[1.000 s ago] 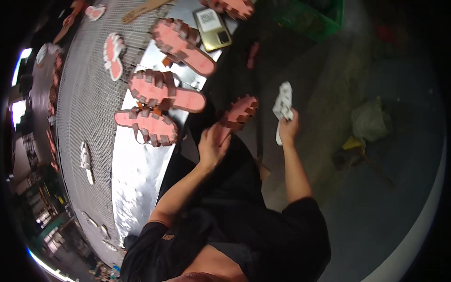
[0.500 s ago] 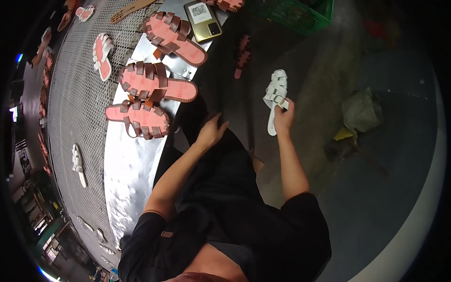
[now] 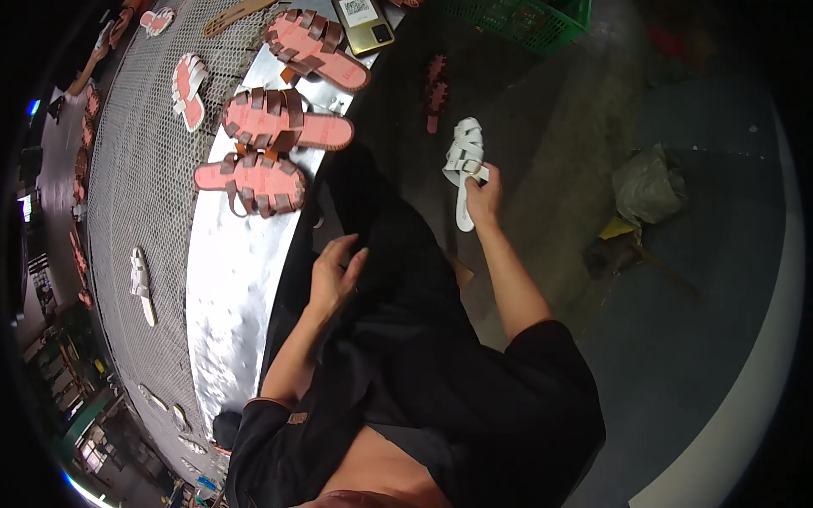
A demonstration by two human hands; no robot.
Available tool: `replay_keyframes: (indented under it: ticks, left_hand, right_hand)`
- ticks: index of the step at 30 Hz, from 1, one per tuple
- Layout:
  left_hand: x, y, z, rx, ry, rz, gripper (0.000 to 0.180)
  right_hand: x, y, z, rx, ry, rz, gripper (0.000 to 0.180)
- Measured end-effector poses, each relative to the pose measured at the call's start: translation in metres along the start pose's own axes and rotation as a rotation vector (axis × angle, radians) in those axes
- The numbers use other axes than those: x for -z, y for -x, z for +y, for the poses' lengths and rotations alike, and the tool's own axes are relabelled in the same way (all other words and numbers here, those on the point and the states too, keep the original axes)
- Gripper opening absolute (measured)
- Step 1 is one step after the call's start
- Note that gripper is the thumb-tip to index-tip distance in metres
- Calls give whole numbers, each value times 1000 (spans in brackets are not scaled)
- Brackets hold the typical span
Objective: Inspecting the construction and quality of white sandals on a shoe manufacturing production line.
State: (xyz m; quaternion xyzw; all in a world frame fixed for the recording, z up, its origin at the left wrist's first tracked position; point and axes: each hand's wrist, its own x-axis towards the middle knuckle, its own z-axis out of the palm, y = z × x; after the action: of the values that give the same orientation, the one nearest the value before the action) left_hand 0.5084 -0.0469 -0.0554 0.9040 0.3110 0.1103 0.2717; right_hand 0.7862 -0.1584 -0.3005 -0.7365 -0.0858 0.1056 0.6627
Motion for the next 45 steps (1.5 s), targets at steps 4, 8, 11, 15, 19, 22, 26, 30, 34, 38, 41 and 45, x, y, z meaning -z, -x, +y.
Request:
replay_keyframes:
  ticks: [4, 8, 11, 15, 19, 22, 26, 30, 34, 38, 41, 45]
  left_hand:
    - [21, 55, 2, 27, -22, -5, 35]
    - [18, 95, 0, 100, -48, 22, 35]
    - [12, 104, 2, 53, -46, 70, 35]
    - [10, 131, 12, 48, -19, 76, 35]
    - [6, 157, 8, 74, -21, 48, 35]
    - [1, 164, 2, 42, -30, 36, 36]
    - [-5, 171, 2, 32, -41, -26, 37]
    - [-7, 170, -5, 8, -44, -15, 38]
    - [0, 164, -2, 37, -30, 18, 36]
    - [10, 154, 1, 72, -34, 59, 36]
    - [24, 146, 4, 81, -18, 133, 36]
    - [75, 169, 48, 193, 221, -36, 37]
  right_hand:
    - [9, 57, -20, -2, 55, -24, 45]
    - [33, 78, -38, -28, 66, -44, 45]
    - [48, 68, -46, -50, -5, -63, 47]
    - [62, 78, -27, -1, -67, 7, 46]
    - [81, 93, -21, 26, -52, 48, 46]
    - [93, 107, -22, -7, -137, 46, 45]
    - [99, 121, -19, -56, -108, 59, 45]
    - [90, 115, -23, 12, -57, 89, 43]
    - [85, 97, -32, 30, -107, 49, 44]
    - [61, 79, -8, -7, -89, 0, 46]
    - [36, 69, -2, 22, -78, -27, 44]
    - [50, 105, 5, -34, -146, -16, 43]
